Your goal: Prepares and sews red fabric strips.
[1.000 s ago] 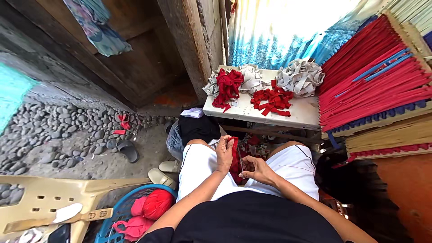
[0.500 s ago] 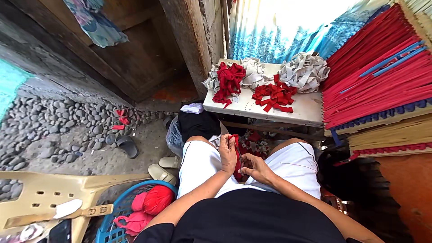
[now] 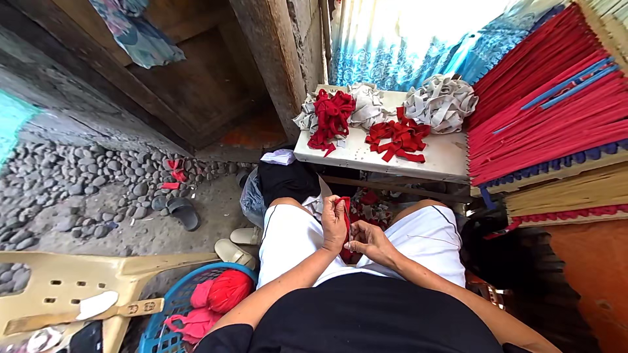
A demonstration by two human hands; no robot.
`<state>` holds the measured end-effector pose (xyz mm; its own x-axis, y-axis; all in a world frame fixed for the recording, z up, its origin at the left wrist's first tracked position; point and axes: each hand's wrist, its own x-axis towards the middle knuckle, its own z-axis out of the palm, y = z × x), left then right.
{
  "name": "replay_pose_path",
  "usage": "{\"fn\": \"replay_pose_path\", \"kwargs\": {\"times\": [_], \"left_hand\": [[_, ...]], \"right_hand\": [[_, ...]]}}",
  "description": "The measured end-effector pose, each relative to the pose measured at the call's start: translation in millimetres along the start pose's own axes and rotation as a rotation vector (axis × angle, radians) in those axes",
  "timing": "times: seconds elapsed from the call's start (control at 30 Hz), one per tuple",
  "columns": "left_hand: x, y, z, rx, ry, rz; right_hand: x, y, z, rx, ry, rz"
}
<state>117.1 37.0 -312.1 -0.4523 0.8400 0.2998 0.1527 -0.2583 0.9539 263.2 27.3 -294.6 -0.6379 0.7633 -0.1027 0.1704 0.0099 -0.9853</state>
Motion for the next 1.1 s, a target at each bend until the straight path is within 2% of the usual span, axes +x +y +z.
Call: {"fn": "replay_pose_path", "kwargs": {"times": [0.33,1.1], "left_hand": [[2.6,-1.9,-0.1,-0.021,0.029,-0.036],[-3.2,-0.5,1.8,-0.067,-0.081,-0.090]], "right_hand": [[-2.0,1.8,0.5,-0.007,-0.018,-0.009],[0.4,2.0,-2.8,-0.065,0.047,-0.020]]}}
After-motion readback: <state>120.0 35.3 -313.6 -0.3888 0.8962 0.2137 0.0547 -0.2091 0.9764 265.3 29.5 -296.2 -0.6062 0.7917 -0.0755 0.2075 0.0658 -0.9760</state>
